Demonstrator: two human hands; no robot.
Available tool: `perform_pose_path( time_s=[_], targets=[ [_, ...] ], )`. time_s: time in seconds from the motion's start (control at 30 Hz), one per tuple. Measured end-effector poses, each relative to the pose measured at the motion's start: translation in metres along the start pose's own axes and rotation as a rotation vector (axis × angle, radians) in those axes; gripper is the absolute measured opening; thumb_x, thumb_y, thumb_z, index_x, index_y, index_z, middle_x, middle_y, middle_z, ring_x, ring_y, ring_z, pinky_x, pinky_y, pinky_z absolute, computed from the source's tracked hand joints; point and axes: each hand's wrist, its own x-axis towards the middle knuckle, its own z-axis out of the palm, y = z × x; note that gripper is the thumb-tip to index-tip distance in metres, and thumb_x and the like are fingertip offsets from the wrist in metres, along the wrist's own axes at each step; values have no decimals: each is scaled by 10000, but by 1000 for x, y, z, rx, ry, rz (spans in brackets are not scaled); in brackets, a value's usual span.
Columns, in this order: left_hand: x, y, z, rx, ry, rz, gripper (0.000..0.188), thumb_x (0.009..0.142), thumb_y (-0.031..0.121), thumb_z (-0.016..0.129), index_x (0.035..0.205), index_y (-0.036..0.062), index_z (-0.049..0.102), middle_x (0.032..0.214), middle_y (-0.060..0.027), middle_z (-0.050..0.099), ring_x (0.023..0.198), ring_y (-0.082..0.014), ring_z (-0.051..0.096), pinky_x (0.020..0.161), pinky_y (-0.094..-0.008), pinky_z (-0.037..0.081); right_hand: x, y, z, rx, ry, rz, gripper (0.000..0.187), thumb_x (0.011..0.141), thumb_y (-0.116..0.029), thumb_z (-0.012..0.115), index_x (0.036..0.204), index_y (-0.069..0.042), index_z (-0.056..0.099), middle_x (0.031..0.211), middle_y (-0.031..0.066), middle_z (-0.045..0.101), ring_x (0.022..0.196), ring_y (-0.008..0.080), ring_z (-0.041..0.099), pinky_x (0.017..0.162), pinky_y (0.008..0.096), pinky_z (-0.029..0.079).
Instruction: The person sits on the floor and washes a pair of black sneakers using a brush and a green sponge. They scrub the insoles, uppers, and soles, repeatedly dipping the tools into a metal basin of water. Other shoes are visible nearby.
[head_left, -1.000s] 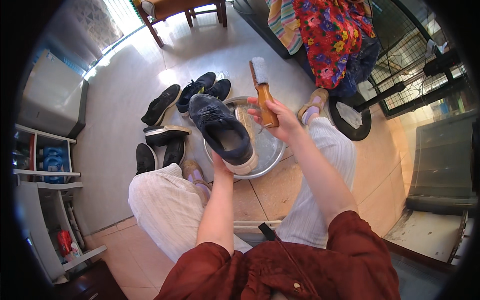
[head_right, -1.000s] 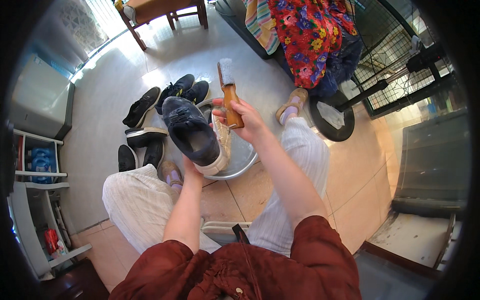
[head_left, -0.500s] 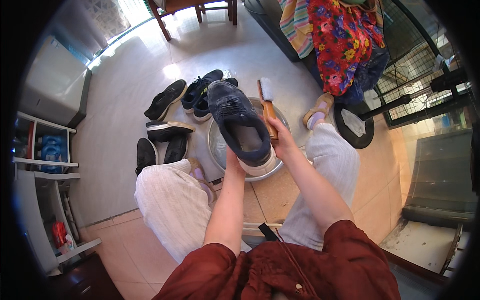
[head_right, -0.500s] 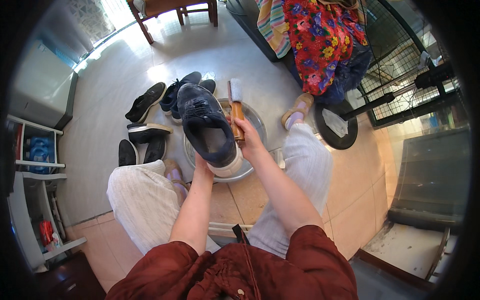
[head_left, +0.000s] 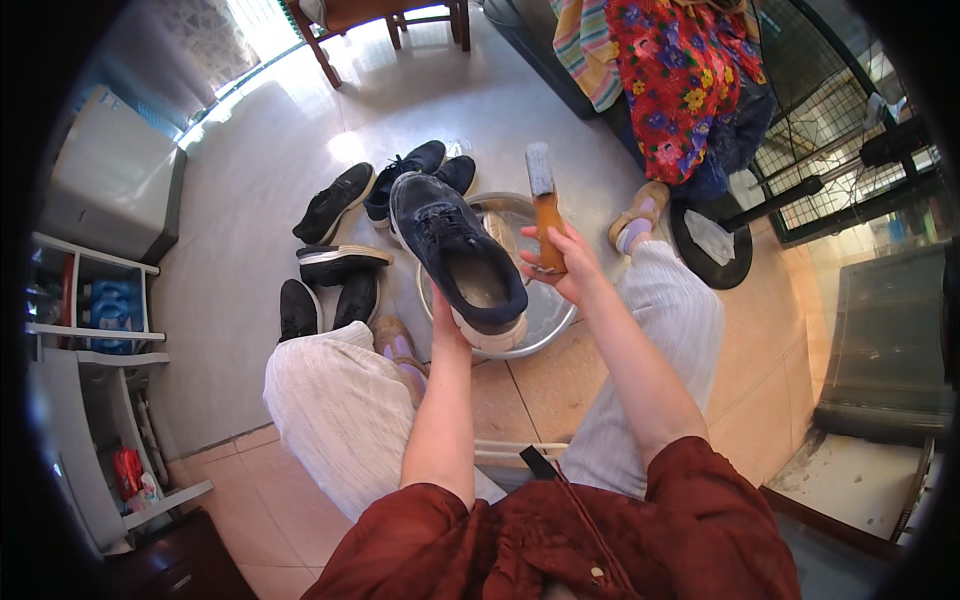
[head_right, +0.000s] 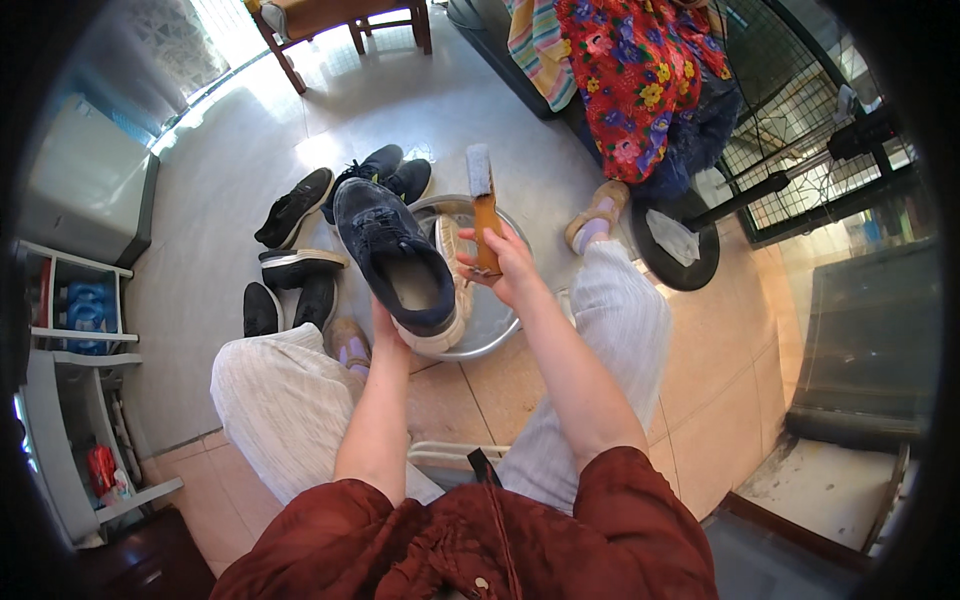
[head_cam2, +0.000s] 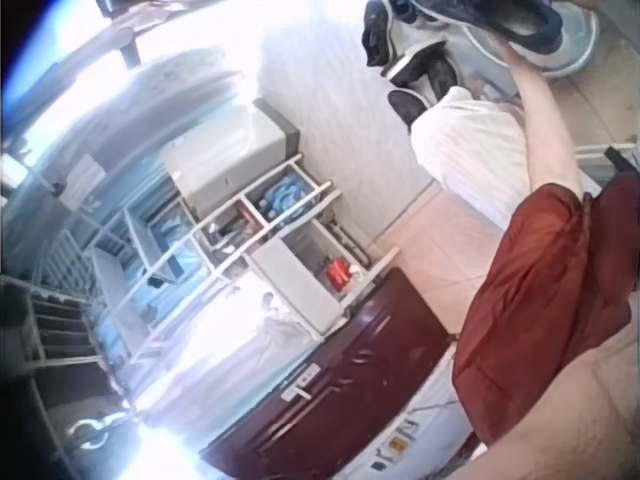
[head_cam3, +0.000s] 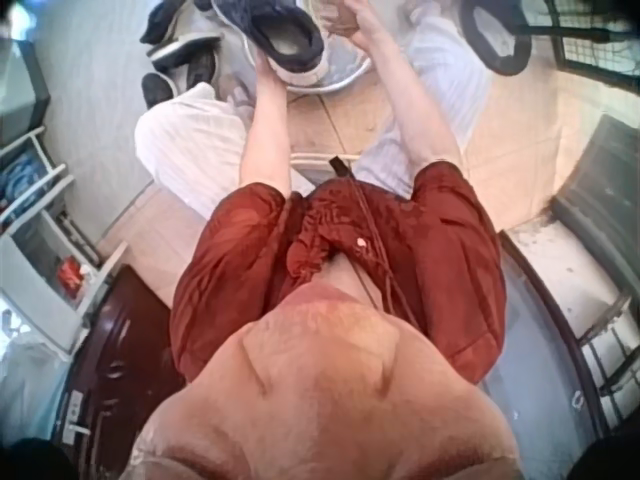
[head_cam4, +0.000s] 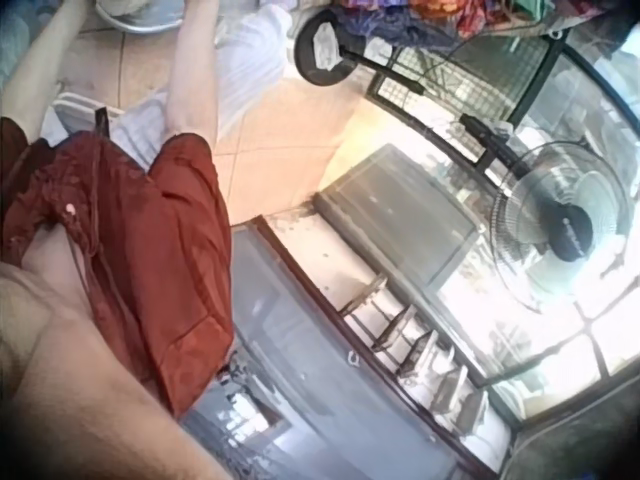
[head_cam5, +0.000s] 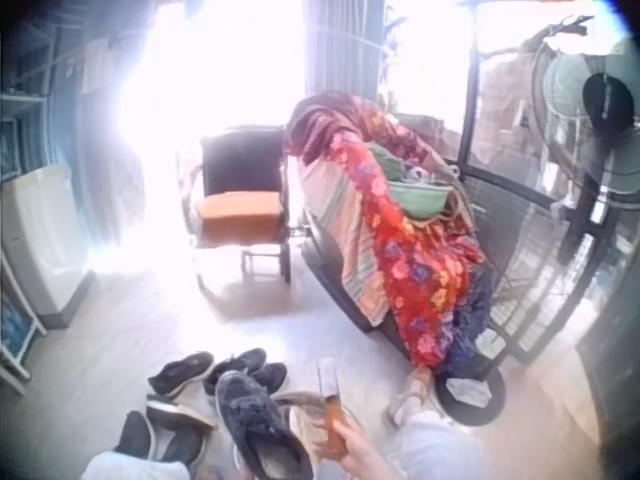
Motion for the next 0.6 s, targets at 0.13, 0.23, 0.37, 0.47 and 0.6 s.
perform_pose_path(
  time_s=[0.13,0.23,0.37,0.47,0.6],
  targets=[
    [0,3,-14,85,65,20,518,984,426,549,1372,85,511,1336,-112,585,1198,-277,574,1043,-428,468,3,-2,-1,-352,-91,-113,542,1017,-194,509,1525,-218,324,983,12,615,717,115,545,620,271,494],
    [-2,2,-3,55,62,-52,556,988,469,534,1403,100,492,1364,-106,573,1230,-289,561,1050,-441,467,-12,2,5,-874,-38,-454,422,1007,-273,508,1424,-208,516,831,31,548,711,133,536,625,318,454],
    [-17,3,3,-112,76,-212,555,991,465,529,1401,94,494,1364,-117,575,1227,-297,568,1054,-450,466,-33,9,16,-1371,44,-585,356,980,-354,529,1325,-324,611,804,102,542,778,271,606,684,405,472],
    [-23,-15,12,-284,88,-320,553,993,462,526,1400,89,496,1365,-124,576,1225,-303,573,1057,-457,465,-15,-1,18,-1468,202,-643,347,971,-366,541,1308,-344,619,803,97,542,768,296,609,675,416,473],
    [-23,-8,-4,-240,20,-388,540,994,435,535,1392,72,505,1356,-152,584,1204,-321,595,1062,-481,462,4,15,6,-1462,248,-634,327,966,-370,550,1278,-339,640,798,100,542,743,302,606,661,418,471]
  ],
)
